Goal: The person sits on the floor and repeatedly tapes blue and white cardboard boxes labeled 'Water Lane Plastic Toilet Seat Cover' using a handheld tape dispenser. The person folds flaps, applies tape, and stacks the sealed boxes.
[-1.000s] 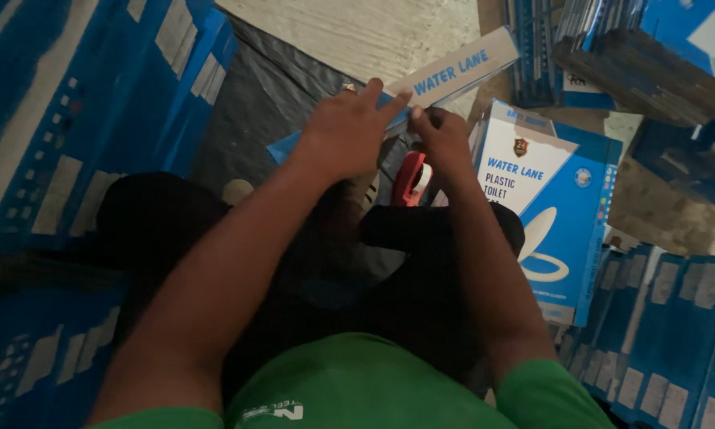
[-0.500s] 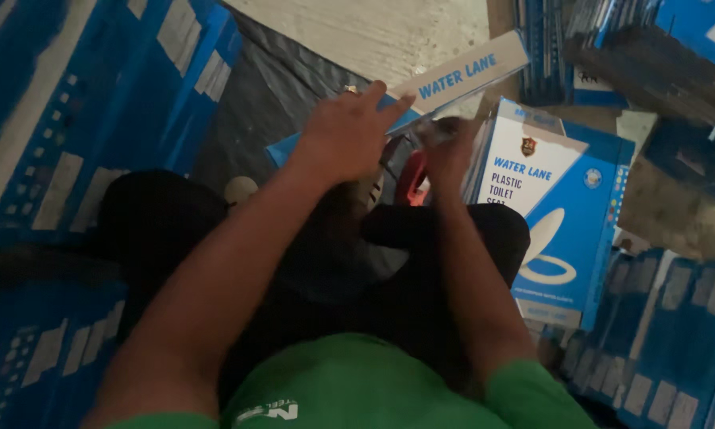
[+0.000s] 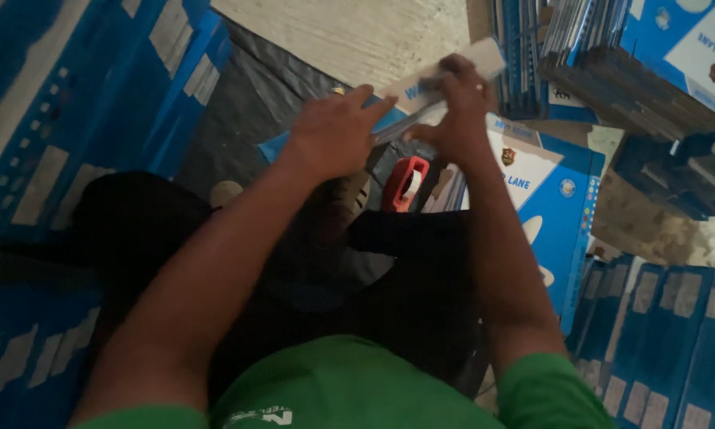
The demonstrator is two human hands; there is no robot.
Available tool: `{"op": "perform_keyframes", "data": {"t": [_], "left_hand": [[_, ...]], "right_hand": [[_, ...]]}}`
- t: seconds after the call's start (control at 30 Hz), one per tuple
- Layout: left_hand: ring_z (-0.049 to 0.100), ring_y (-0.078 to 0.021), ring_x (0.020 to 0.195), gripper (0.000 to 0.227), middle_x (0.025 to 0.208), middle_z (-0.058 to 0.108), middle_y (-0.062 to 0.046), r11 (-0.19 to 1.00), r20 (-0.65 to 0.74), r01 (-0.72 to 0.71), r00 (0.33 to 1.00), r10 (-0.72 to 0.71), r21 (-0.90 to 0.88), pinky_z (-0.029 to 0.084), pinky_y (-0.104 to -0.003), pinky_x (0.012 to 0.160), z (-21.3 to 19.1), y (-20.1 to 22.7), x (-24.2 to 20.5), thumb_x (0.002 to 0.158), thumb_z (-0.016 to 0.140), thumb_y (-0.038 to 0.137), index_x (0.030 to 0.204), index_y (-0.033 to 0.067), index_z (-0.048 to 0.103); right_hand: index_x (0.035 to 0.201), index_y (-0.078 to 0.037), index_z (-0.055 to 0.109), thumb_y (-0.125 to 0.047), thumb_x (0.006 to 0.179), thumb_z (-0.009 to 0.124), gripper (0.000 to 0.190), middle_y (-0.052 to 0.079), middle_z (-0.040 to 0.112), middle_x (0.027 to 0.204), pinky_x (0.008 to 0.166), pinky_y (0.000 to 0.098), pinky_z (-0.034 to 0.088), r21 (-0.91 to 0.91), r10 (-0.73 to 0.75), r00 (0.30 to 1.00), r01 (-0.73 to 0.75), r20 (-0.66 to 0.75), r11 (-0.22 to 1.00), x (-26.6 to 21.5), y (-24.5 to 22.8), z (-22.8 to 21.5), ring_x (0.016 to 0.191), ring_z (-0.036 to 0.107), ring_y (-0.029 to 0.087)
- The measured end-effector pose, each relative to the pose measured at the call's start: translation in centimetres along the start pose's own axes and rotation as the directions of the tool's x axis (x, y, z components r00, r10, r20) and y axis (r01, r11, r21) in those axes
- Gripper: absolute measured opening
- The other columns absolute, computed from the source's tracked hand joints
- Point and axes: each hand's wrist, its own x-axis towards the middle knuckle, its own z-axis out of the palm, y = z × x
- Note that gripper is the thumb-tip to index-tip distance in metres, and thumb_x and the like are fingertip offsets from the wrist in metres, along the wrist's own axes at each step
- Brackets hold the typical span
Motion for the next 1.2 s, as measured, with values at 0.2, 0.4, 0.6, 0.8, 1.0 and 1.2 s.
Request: {"op": "perform_keyframes", "data": {"t": [0.2, 0.4, 0.6, 0.8, 1.0, 1.2], "left_hand": [[0.068, -0.0379, 0.114, 0.054, 0.136, 0.063, -0.012, 0.990, 0.088, 0.108, 0.991, -0.100, -0.089, 0.054, -0.051, 0.097, 1.7, 0.1, -0.9, 0.098, 0.065, 0.023, 0.147, 0.0065, 0.048], [0.068, -0.0428, 0.104, 0.082, 0.135, 0.060, -0.020, 0.993, -0.162, -0.114, 0.980, 0.118, 0.032, 0.057, -0.051, 0.077, -0.3, -0.2, -2.6, 0.070, 0.076, 0.029, 0.145, 0.0163, 0.045], [0.066, -0.0409, 0.101, 0.067, 0.124, 0.061, -0.018, 0.988, -0.002, 0.148, 0.989, -0.148, 0.038, 0.055, -0.055, 0.080, -1.5, -2.8, -10.1, 0.093, 0.074, 0.031, 0.153, 0.0216, 0.047], [0.065, -0.0448, 0.102, 0.056, 0.128, 0.058, -0.024, 0.980, -0.381, 0.011, 0.922, 0.067, 0.199, 0.057, -0.051, 0.077, -0.9, -4.2, -10.4, 0.093, 0.072, 0.026, 0.147, 0.0214, 0.056], [0.063, -0.0448, 0.111, 0.053, 0.133, 0.058, -0.024, 0.981, -0.281, 0.012, 0.959, 0.043, 0.192, 0.057, -0.052, 0.081, -0.2, -6.6, -8.9, 0.099, 0.070, 0.024, 0.149, 0.0209, 0.056], [0.053, -0.0482, 0.128, 0.052, 0.142, 0.051, -0.030, 0.952, -0.172, 0.061, 0.985, -0.009, 0.301, 0.044, -0.057, 0.106, -0.2, -8.3, -5.9, 0.105, 0.064, 0.023, 0.154, 0.0083, 0.052]], "right_hand": [[0.091, -0.003, 0.063, -0.060, 0.069, 0.097, 0.070, 0.018, 0.054, 0.117, 0.088, 0.0529, 0.043, -0.004, 0.060, 0.994, -0.061, -0.095, 0.998, 1.9, 0.0, -0.3, 0.107, 0.056, 0.037], [0.079, -0.004, 0.060, -0.054, 0.080, 0.092, 0.059, 0.016, 0.056, 0.110, 0.081, 0.0511, 0.044, 0.045, 0.234, 0.962, -0.229, -0.141, 0.972, 2.2, -0.6, 1.0, 0.100, 0.058, 0.034], [0.102, -0.003, 0.067, -0.026, 0.094, 0.081, 0.028, 0.019, 0.056, 0.124, 0.099, 0.0514, 0.043, 0.076, 0.036, 0.969, -0.018, -0.243, 0.997, 2.3, 0.1, 2.1, 0.114, 0.054, 0.038], [0.140, 0.001, 0.054, -0.017, 0.100, 0.080, 0.051, 0.025, 0.044, 0.150, 0.121, 0.0498, 0.036, 0.097, -0.008, 0.946, 0.041, -0.323, 0.994, -1.5, 1.7, -1.1, 0.143, 0.045, 0.043], [0.126, 0.003, 0.063, -0.028, 0.109, 0.071, 0.036, 0.025, 0.064, 0.125, 0.101, 0.0505, 0.048, 0.194, 0.404, 0.879, -0.363, -0.254, 0.911, -14.1, 10.1, -1.4, 0.118, 0.062, 0.042], [0.126, -0.001, 0.061, -0.040, 0.092, 0.067, 0.052, 0.022, 0.070, 0.111, 0.078, 0.0490, 0.057, 0.373, 0.736, 0.622, -0.771, 0.268, 0.516, -29.0, 17.7, 10.9, 0.094, 0.071, 0.035]]}}
